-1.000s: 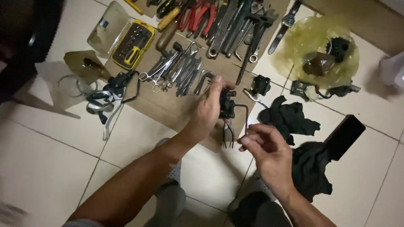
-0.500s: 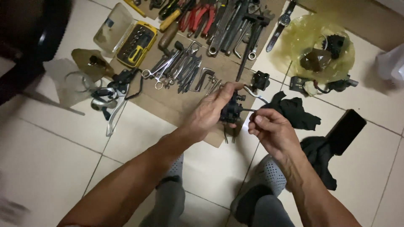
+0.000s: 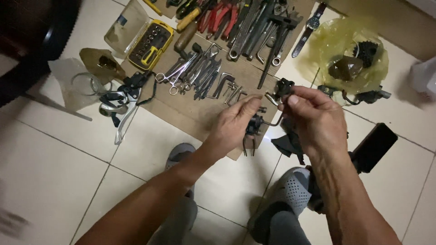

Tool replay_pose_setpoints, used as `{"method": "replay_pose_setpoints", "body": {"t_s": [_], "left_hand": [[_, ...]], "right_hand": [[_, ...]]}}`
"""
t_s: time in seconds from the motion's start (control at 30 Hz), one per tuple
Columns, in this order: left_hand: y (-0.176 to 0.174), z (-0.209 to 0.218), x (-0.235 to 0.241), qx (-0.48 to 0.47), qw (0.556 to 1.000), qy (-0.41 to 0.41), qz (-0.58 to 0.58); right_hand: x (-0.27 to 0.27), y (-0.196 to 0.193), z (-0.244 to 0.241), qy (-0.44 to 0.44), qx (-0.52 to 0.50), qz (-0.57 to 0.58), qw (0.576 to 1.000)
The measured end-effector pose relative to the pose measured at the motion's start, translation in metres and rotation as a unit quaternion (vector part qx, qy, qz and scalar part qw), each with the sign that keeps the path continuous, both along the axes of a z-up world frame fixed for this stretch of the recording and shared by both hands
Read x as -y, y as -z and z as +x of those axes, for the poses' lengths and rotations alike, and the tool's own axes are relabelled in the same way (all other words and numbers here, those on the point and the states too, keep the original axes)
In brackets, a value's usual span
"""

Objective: The person sits on the floor and cleans a bicycle derailleur with a black cloth. They then use an Allen key to unscrew and remove a bolt from the derailleur, placing the bolt on the floor.

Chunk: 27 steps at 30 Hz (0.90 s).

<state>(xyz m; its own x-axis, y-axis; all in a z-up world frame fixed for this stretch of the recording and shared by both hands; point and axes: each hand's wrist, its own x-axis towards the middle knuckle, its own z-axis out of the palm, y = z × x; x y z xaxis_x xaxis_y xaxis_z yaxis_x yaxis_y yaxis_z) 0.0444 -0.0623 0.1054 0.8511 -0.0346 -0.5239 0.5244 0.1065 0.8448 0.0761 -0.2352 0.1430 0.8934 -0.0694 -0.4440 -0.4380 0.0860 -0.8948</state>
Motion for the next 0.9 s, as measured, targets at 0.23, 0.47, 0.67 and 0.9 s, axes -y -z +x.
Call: {"method": "replay_pose_setpoints", "body": {"t_s": [0.23, 0.47, 0.67, 0.9], "left_hand": [[-0.011, 0.000, -0.001, 0.024, 1.000, 0.006, 0.009], [-0.004, 0.011, -0.010, -0.028, 0.996, -0.005, -0.088], [-0.015, 0.008, -0.010, -0.074, 0.990, -0.058, -0.106], [-0.007, 0.006, -0.021, -0.051, 0.993, 0.031, -0.106]], "right_hand": [[0.014, 0.019, -0.049, -0.149, 0.303, -0.248, 0.908], [0.015, 0.045, -0.083, -0.144, 0.073, -0.041, 0.986], [0.042, 0.134, -0.074, -0.049, -0.004, 0.170, 0.984], [0.062, 0.151, -0.020, -0.006, -0.069, 0.244, 0.967]]}}
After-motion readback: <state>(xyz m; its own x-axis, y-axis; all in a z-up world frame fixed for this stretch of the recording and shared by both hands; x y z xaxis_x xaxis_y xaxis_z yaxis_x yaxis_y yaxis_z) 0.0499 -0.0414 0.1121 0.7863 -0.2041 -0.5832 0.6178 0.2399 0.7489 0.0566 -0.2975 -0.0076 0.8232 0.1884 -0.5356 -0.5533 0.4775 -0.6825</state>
